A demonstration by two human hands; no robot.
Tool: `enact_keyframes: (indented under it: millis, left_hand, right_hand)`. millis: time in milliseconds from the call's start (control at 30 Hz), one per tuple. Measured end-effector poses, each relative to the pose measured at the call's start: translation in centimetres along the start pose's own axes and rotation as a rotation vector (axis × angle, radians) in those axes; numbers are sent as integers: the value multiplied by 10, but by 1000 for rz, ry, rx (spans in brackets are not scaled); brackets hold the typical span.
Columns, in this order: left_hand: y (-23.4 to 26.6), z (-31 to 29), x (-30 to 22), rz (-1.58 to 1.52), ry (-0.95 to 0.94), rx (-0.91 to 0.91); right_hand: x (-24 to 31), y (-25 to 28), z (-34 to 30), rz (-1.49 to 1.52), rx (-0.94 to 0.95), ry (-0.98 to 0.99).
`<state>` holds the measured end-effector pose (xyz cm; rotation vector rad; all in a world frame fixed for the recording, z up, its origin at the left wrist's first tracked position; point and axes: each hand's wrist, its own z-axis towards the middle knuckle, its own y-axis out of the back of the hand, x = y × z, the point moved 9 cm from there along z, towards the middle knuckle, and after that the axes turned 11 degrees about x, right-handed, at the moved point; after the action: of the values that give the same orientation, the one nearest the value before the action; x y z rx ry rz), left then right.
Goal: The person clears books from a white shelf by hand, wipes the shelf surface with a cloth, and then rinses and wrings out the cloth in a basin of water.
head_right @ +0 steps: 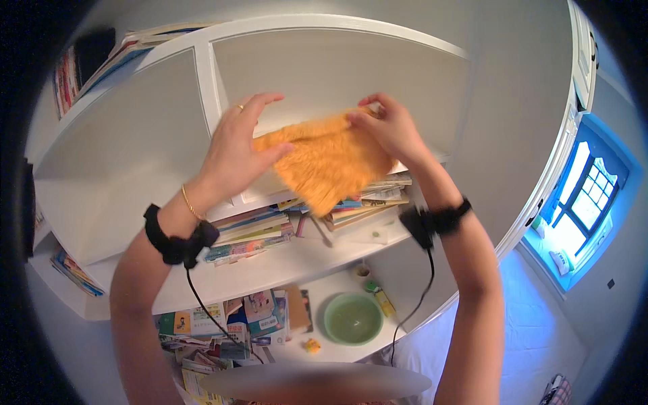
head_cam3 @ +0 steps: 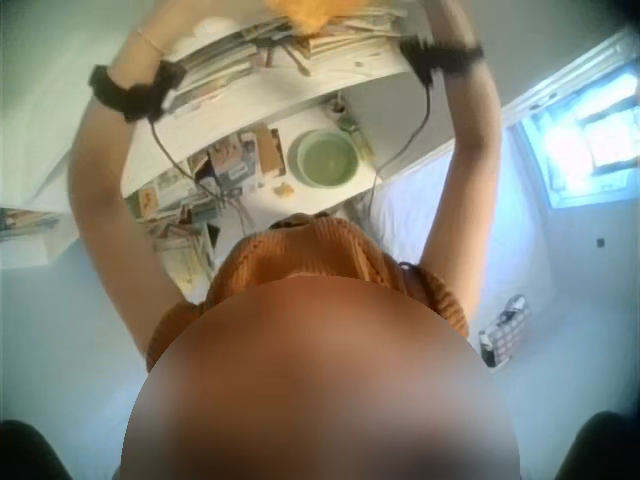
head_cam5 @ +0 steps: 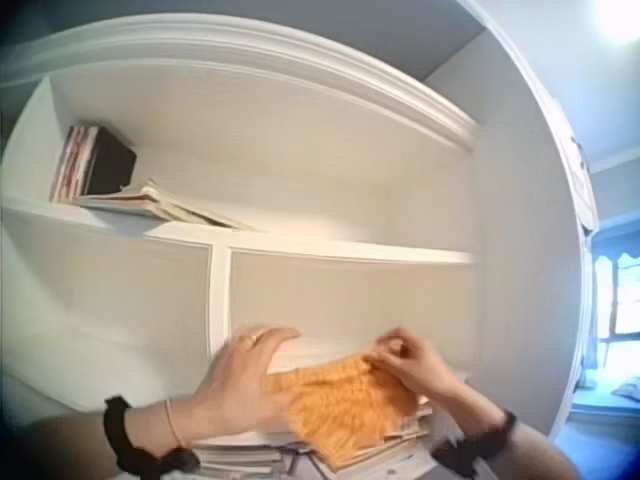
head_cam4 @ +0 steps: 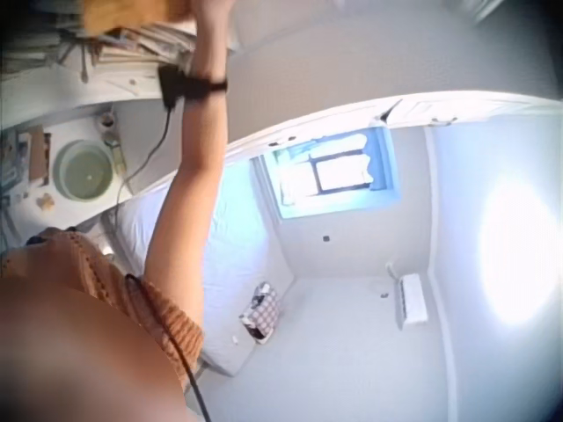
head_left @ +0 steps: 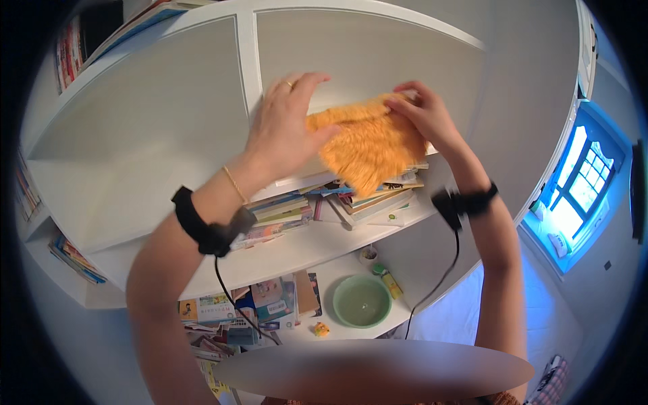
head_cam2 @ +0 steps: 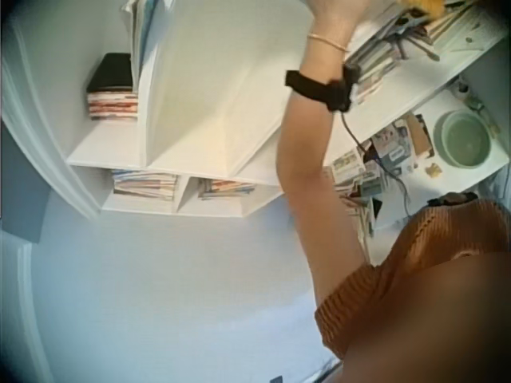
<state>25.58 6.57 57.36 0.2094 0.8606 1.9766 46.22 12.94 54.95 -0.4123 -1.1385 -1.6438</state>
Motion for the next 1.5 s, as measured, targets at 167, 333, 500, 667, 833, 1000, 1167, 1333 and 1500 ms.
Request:
enact_keyframes:
  millis: [167, 333, 500, 667, 833, 1000, 1167, 1333, 1500]
  left_hand:
    - [-32, -40, 1, 596, -341, 422]
    - [-42, -73, 27, 681, -368, 473]
    - [-47, -79, 37, 809, -388, 422]
    - [-48, -76, 33, 855, -413, 342]
    - [-55, -75, 34, 889, -431, 353]
    - [-49, -76, 41, 919, -410, 355]
    - [-56, -80, 43, 1057, -488, 442]
    - [-55, -82, 42, 1108, -520, 374]
    - [-55, -83, 36, 1084, -557, 373]
  right_hand:
    - [-62, -48, 34, -882, 172, 1]
    - [-80, -99, 18, -797, 741, -40]
    - [-133, -61, 45, -938, 801, -236]
    - [-217, 67, 52, -952, 718, -710]
    - [-235, 37, 94, -1140, 767, -804]
    - [-130, -131, 107, -1007, 994, -216]
    - [-127, -121, 96, -903, 1093, -88]
    - [-208, -3, 135, -980, 851, -522]
    - [-254, 23, 159, -157, 530, -862]
